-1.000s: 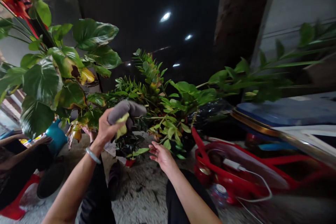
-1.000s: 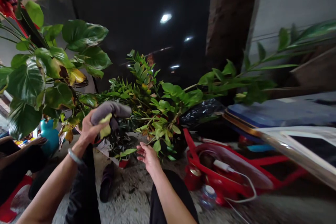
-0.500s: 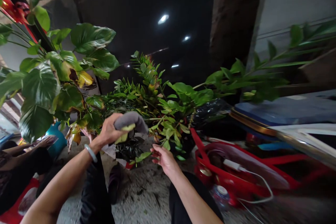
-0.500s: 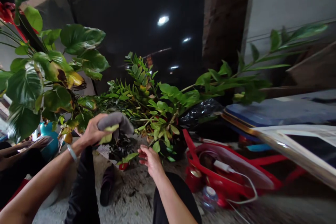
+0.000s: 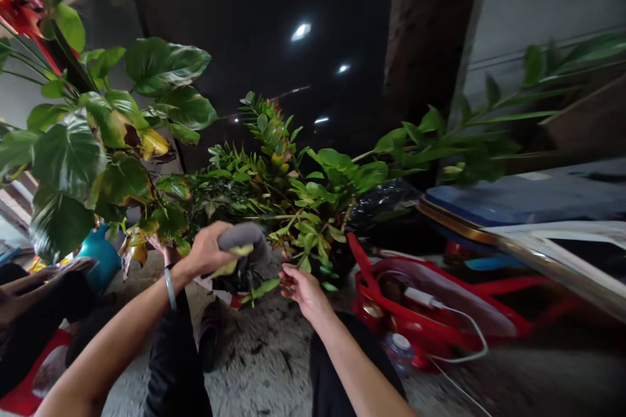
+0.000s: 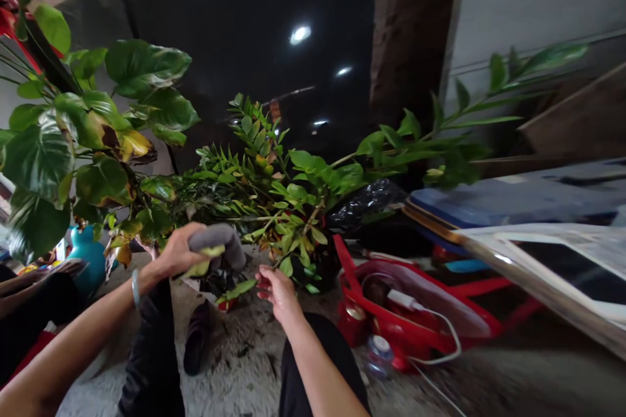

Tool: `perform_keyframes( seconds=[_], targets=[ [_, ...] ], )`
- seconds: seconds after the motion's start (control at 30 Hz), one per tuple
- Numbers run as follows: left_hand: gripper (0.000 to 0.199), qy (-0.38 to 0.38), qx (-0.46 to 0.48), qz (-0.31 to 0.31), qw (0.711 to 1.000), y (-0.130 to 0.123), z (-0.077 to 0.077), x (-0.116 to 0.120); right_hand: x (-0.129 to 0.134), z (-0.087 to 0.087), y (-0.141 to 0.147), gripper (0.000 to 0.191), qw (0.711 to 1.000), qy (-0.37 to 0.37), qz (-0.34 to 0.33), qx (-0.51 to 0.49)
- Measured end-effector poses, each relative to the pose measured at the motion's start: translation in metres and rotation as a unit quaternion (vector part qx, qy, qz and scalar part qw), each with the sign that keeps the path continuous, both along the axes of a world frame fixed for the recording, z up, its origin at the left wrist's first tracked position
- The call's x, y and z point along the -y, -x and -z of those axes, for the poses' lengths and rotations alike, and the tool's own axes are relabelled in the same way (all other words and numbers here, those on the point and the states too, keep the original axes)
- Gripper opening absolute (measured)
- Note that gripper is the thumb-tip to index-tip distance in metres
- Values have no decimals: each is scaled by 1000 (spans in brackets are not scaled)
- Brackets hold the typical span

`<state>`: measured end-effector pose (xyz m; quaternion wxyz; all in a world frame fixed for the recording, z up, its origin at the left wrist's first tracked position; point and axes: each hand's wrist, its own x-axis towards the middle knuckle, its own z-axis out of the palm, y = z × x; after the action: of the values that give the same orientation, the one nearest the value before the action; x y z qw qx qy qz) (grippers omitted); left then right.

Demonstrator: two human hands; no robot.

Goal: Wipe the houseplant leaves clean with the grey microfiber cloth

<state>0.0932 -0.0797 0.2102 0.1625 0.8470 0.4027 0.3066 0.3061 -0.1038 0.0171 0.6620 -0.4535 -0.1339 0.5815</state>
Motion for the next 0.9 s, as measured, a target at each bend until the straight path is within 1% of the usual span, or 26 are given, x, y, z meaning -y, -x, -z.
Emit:
perform_keyframes(
  seconds=[0.03, 0.07, 0.1, 0.13, 0.17, 0.2, 0.23, 0.3, 0.33, 0.37, 0.4, 0.43, 0.5, 0.57, 0.6, 0.63, 0.67, 0.7, 0.73, 0.77, 0.83, 0.87, 0.9],
  targets=[
    [39, -24, 45, -25, 998, -3, -14, -5, 0, 0, 0, 24, 1000, 0, 0, 0],
    [41, -50, 82, -49, 994, -6, -25, -12, 0, -1, 1, 23, 1000, -1, 0, 0],
    [42, -71, 107, -68, 989, -10, -30, -20, -1, -1, 3, 23, 1000, -2, 0, -1],
    [43, -84, 116, -81, 986, -13, -30, -26, -1, -2, 5, 22, 1000, -3, -1, -1],
    [43, -85, 112, -89, 986, -15, -23, -31, -1, -2, 8, 22, 1000, -3, -2, -2],
    [43, -73, 96, -87, 989, -15, -11, -32, -2, -3, 11, 21, 1000, -3, -4, -2],
    [43, -53, 71, -72, 993, -14, 4, -30, -2, -3, 14, 21, 1000, -3, -5, -2],
    [41, -9, 13, -14, 1000, -6, 33, -17, -2, -3, 16, 20, 1000, -2, -8, -2],
    [41, 8, -12, 19, 1000, 0, 43, -8, -2, -3, 15, 20, 1000, -1, -10, -3],
    [39, 21, -31, 46, 998, 7, 49, 2, -1, -3, 14, 20, 1000, -1, -13, -4],
    [38, 28, -39, 63, 997, 14, 48, 11, -1, -2, 12, 20, 1000, 0, -15, -5],
    [38, 30, -36, 66, 997, 19, 42, 18, 0, -2, 9, 20, 1000, 0, -17, -6],
    [39, 14, 0, 39, 999, 24, 18, 23, 1, -2, 5, 21, 1000, 0, -21, -6],
    [44, -29, 63, -9, 998, 22, -7, 17, 1, -2, 3, 20, 1000, 1, -23, -4],
    [46, -53, 94, -34, 994, 18, -16, 10, 0, -2, 4, 20, 1000, 1, -23, -3],
    [48, -71, 119, -56, 989, 14, -20, 2, 0, -2, 6, 19, 1000, 3, -24, -2],
    [50, -80, 133, -74, 985, 11, -18, -5, 0, -2, 8, 19, 1000, 5, -24, -1],
    [51, -76, 131, -89, 984, 8, -12, -10, 0, -2, 10, 18, 1000, 7, -25, 0],
    [52, -58, 107, -92, 988, 7, -1, -13, -1, -3, 13, 18, 1000, 9, -25, 2],
    [52, -30, 66, -80, 994, 9, 11, -13, -1, -3, 14, 17, 1000, 12, -25, 2],
    [49, 28, -26, -23, 999, 17, 34, -4, 0, -3, 16, 17, 1000, 15, -27, 3],
    [48, 50, -56, 11, 997, 23, 40, 4, 0, -3, 15, 17, 999, 16, -28, 2],
    [47, 65, -63, 34, 995, 30, 41, 14, 1, -3, 13, 18, 999, 16, -29, 1]
  ],
)
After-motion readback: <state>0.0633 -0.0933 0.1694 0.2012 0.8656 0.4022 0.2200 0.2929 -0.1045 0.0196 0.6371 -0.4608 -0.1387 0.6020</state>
